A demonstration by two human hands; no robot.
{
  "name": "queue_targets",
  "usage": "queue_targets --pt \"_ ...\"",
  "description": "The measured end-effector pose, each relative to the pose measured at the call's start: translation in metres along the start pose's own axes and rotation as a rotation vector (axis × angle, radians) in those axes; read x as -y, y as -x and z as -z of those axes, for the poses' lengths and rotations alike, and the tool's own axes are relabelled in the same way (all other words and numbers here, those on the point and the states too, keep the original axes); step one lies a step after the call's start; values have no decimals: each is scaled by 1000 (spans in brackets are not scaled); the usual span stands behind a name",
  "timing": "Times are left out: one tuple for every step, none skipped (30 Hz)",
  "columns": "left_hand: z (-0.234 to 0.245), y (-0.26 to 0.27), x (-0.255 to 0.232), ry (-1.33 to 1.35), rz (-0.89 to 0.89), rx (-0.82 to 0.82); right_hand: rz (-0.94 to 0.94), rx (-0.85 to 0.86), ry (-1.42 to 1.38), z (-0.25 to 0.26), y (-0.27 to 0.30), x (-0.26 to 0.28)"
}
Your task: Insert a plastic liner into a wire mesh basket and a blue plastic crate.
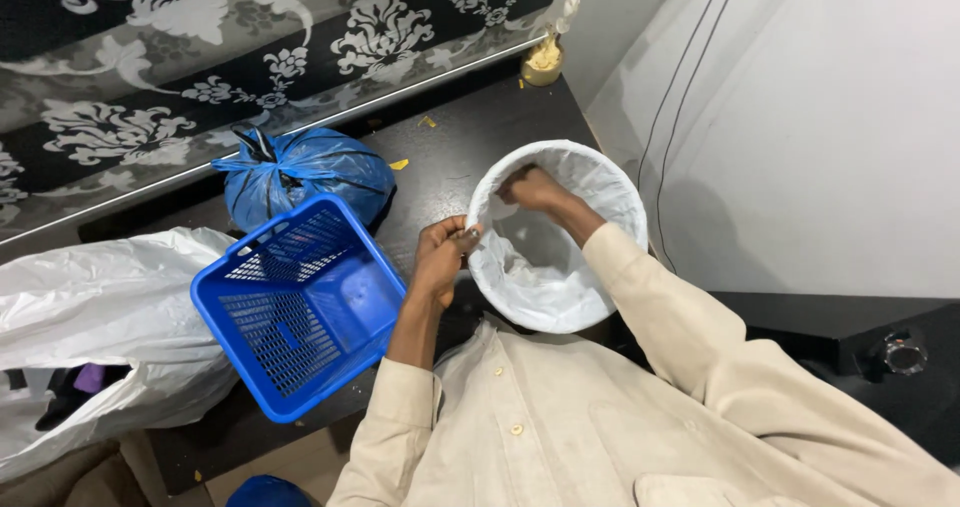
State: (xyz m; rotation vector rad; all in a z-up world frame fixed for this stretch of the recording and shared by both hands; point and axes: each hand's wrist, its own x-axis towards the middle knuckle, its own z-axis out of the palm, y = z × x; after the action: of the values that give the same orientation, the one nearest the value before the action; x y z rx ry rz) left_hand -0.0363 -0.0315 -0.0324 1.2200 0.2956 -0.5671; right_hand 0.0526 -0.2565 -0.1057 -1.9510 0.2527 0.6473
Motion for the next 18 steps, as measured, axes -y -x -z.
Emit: queue_targets --pt "2 1 0 3 -1 -3 1 3 3 -6 -22 -25" --pt "2 2 1 31 8 18 30 10 42 -10 -42 -53" --pt "2 3 2 58 17 39 60 16 81 -14 -61 -80" --pt "1 4 4 61 18 37 59 18 84 -14 -43 -53" --pt "0 4 6 64 21 29 -90 118 248 -13 -25 -25" --pt "0 4 7 66 21 18 -237 218 411 -14 -9 4" --pt "-2 7 3 68 19 14 -234 221 414 -17 -8 5" --pt "-4 11 0 70 16 21 -199 242 331 -20 -5 5" --pt "-7 15 -2 73 12 28 -164 263 247 -23 -3 4" --pt "-6 13 3 77 11 23 -164 268 251 -27 -27 -32" --pt "-5 10 9 40 -5 40 -157 246 184 -32 -50 -69" --pt "-3 9 15 2 -21 54 -149 226 118 -39 -74 -105" --pt "-5 13 15 5 -23 47 -146 233 121 -43 -86 -133" --pt "-6 16 14 17 -16 51 -107 247 131 -47 -99 -158" --pt "-7 20 13 29 -10 54 -68 261 142 -52 -112 -184" --pt "-5 22 13 32 -14 47 -64 267 147 -55 -117 -192" --pt "-3 24 13 28 -11 26 216 206 448 -58 -121 -201" --pt "-1 25 13 22 -6 5 504 148 747 -60 -125 -210"
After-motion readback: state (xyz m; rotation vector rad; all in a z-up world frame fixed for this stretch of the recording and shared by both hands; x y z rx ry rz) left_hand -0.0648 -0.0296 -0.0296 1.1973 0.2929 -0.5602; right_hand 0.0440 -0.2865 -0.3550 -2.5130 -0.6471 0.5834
